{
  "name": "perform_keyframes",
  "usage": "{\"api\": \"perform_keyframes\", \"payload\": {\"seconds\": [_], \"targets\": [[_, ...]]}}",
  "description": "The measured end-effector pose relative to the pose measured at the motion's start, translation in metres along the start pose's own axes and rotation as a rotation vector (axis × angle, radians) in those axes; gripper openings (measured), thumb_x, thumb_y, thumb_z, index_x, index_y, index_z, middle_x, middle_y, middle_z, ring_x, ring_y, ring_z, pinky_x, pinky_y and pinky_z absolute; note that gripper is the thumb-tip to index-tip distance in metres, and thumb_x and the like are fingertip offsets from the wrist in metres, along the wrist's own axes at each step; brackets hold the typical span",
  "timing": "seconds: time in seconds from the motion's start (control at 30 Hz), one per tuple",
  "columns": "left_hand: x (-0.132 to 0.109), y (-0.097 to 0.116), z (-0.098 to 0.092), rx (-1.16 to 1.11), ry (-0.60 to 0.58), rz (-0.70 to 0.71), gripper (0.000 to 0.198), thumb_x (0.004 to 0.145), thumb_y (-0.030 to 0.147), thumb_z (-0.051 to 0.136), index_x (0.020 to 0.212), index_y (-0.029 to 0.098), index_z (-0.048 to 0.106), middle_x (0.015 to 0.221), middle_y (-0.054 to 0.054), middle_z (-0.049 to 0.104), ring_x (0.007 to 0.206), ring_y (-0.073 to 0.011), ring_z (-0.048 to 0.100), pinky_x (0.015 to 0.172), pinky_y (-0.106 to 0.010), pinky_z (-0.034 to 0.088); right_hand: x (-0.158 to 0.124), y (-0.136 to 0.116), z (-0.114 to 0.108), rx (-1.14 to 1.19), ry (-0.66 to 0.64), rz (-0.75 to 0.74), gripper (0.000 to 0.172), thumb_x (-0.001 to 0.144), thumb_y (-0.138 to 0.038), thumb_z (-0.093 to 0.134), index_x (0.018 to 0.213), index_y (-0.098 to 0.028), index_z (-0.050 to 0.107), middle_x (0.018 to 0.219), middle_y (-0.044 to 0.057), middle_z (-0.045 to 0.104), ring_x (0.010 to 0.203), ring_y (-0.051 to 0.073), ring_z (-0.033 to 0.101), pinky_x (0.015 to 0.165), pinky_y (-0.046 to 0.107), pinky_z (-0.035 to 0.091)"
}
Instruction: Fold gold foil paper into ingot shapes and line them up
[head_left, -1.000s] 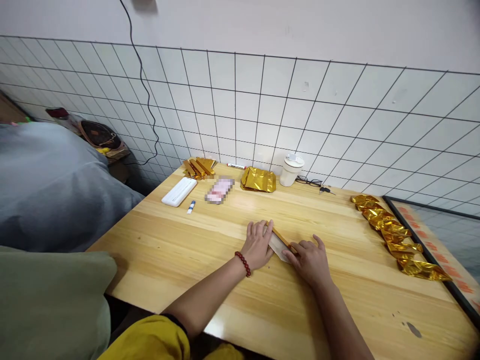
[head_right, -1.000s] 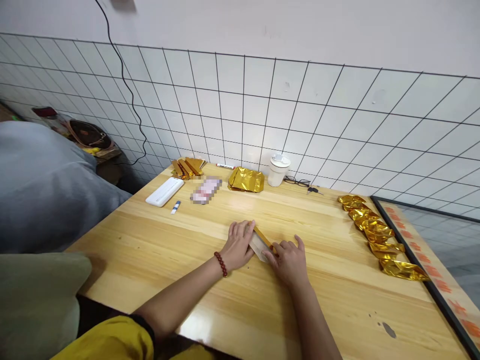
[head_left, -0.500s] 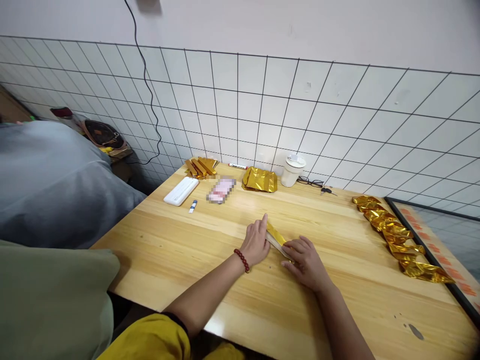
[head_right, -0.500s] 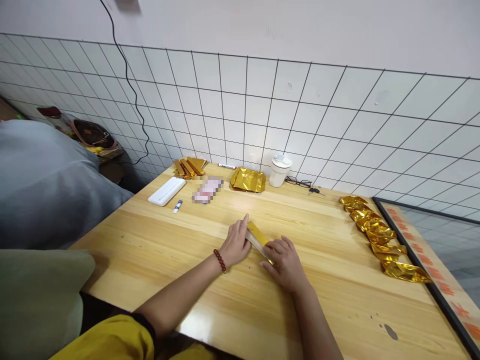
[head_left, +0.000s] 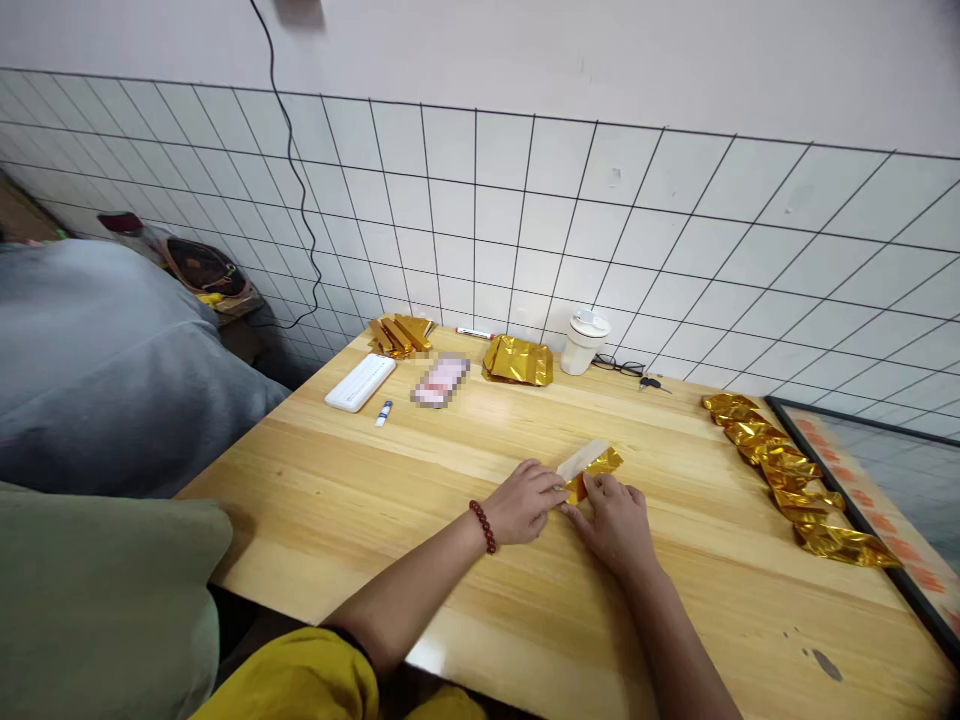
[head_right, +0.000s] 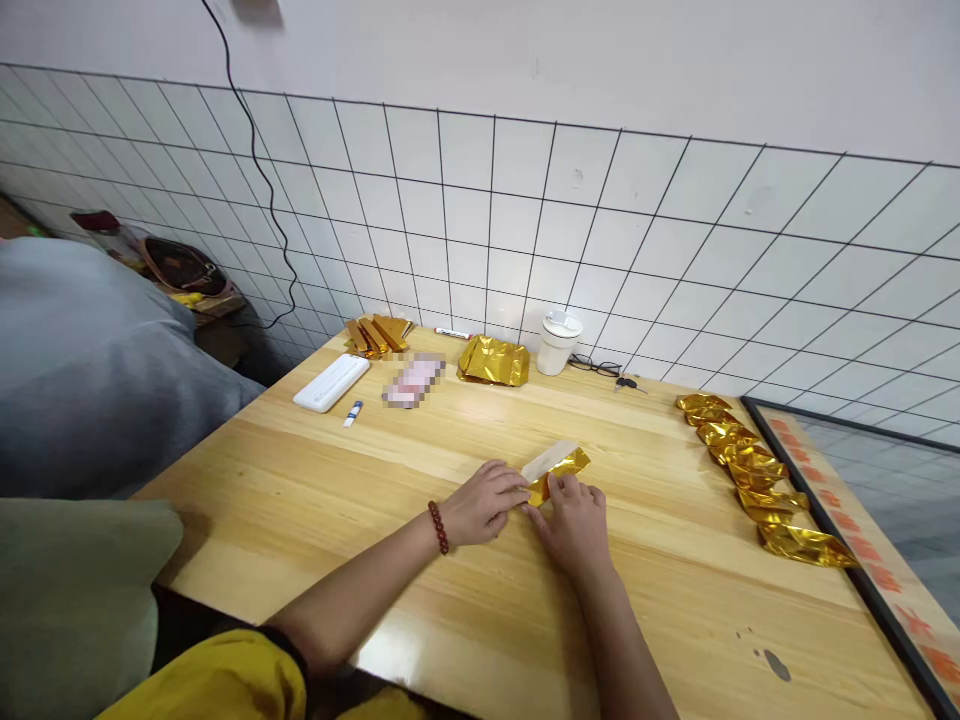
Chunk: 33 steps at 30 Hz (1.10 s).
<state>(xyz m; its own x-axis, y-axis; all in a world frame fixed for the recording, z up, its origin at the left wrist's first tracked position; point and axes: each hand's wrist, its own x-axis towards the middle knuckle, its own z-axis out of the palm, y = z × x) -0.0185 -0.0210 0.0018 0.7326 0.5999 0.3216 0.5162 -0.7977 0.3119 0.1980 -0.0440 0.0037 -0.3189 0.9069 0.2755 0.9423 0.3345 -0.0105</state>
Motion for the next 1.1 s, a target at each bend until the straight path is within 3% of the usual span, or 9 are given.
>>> {"api": "perform_keyframes", "payload": {"seconds": [0.13,0.23,0.4,0.5,0.6,0.73,1.1], "targets": [[0.000,-0.001,0.005,-0.031,-0.026,0.019,0.043,0.092,0.036,0.056,0.133,0.023,0.057,0.134,-0.007,0.062,0.134,-0.0258,0.045,0.119,-0.050,0.022,0.000,0.001,-0.002,0.046,0.055,-0.021,0.050,0.094,-0.056,0.050,0.120,-0.017,0.066,0.107,0.012,0.069,0.092,0.024,0.063,0.095,0.045,0.035],[-0.001,0.000,0.005,0.007,-0.035,-0.057,0.049,0.096,0.052,0.050,0.134,0.023,0.055,0.134,-0.008,0.063,0.138,-0.0293,0.042,0.120,-0.058,0.014,-0.001,0.004,-0.003,0.107,0.067,-0.089,0.046,0.094,-0.057,0.051,0.116,-0.022,0.069,0.120,0.013,0.067,0.110,0.028,0.060,0.105,0.051,0.029],[-0.001,0.004,0.001,0.128,-0.005,-0.241,0.078,0.090,0.072,0.042,0.144,0.016,0.046,0.154,-0.018,0.041,0.147,-0.0378,0.025,0.118,-0.067,0.005,-0.002,0.005,0.002,0.148,-0.047,-0.248,0.048,0.099,-0.050,0.041,0.135,-0.023,0.059,0.142,0.012,0.057,0.133,0.030,0.047,0.113,0.058,0.018],[0.000,0.004,0.003,0.134,-0.023,-0.171,0.077,0.095,0.064,0.040,0.152,0.013,0.033,0.160,-0.018,0.030,0.151,-0.0324,0.016,0.121,-0.060,0.006,-0.001,0.006,0.008,0.154,-0.110,-0.288,0.058,0.100,-0.053,0.036,0.147,-0.020,0.045,0.150,0.014,0.048,0.138,0.030,0.042,0.114,0.061,0.017],[0.000,0.002,0.008,0.103,-0.079,-0.107,0.069,0.099,0.054,0.039,0.152,0.011,0.031,0.157,-0.016,0.037,0.150,-0.0254,0.025,0.124,-0.046,0.014,-0.001,0.005,0.013,0.146,-0.136,-0.298,0.063,0.100,-0.055,0.033,0.154,-0.021,0.034,0.154,0.014,0.042,0.143,0.030,0.037,0.115,0.062,0.015],[0.001,0.001,0.012,0.106,-0.105,-0.161,0.071,0.097,0.057,0.041,0.149,0.008,0.037,0.155,-0.018,0.039,0.146,-0.0273,0.033,0.122,-0.043,0.021,-0.002,0.000,0.020,0.089,-0.166,-0.204,0.069,0.099,-0.058,0.029,0.155,-0.018,0.030,0.158,0.016,0.034,0.146,0.031,0.030,0.117,0.064,0.010],[0.001,0.004,0.008,0.139,-0.106,-0.179,0.065,0.097,0.056,0.042,0.145,0.012,0.044,0.153,-0.016,0.042,0.145,-0.0267,0.035,0.120,-0.044,0.024,-0.002,0.009,0.020,-0.043,-0.339,0.182,0.073,0.099,-0.057,0.019,0.156,-0.012,0.025,0.164,0.015,0.019,0.151,0.028,0.018,0.118,0.064,0.003]]}}
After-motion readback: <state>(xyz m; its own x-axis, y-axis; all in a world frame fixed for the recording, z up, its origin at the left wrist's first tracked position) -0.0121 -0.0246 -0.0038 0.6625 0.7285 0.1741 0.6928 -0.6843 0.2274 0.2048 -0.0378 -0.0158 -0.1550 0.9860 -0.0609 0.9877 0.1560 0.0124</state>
